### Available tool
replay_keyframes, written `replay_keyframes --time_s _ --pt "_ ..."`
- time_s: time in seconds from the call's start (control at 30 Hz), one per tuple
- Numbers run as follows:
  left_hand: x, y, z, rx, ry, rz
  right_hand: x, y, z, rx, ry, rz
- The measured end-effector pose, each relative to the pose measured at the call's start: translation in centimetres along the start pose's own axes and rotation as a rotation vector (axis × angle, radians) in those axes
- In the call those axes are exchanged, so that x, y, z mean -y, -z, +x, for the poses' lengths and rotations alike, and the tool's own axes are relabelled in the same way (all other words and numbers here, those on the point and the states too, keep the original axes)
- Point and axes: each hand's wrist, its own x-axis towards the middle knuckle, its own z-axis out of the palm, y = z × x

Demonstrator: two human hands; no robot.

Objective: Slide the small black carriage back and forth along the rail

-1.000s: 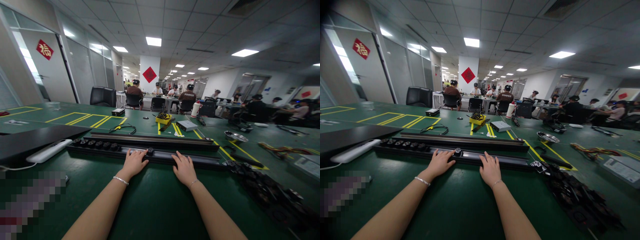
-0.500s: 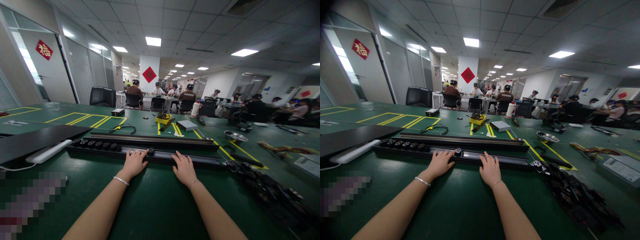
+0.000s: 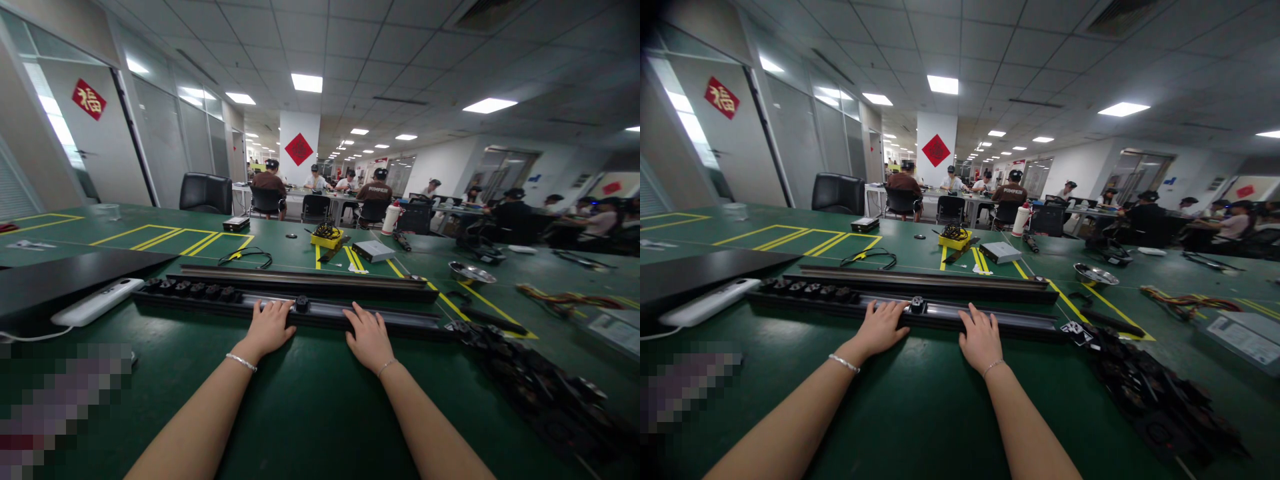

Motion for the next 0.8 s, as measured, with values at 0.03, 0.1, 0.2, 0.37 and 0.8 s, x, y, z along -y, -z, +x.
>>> replay_keyframes --time_s 0.03,0.1,0.2,0.37,0.8 --pt "-0.04 0.08 -0.01 -0.002 0.000 -0.003 0.03 0.04 -0.02 -0.004 0.000 0.002" --pt "-0.12 0.23 -0.03 0.004 0.002 -0.003 0.07 0.14 -0.05 -0.007 0.002 0.004" --pt "-0.24 0.45 -0.05 0.027 0.013 0.002 0.13 0.27 -0.07 0.006 -0.003 0.001" --pt "-0.38 0.74 -0.03 0.049 0.018 0.003 0.18 0.35 -0.06 0.002 -0.005 0.002" --pt "-0.36 0.69 0.07 0.039 0.009 0.005 0.20 0.41 -0.12 0.001 -0.007 0.003"
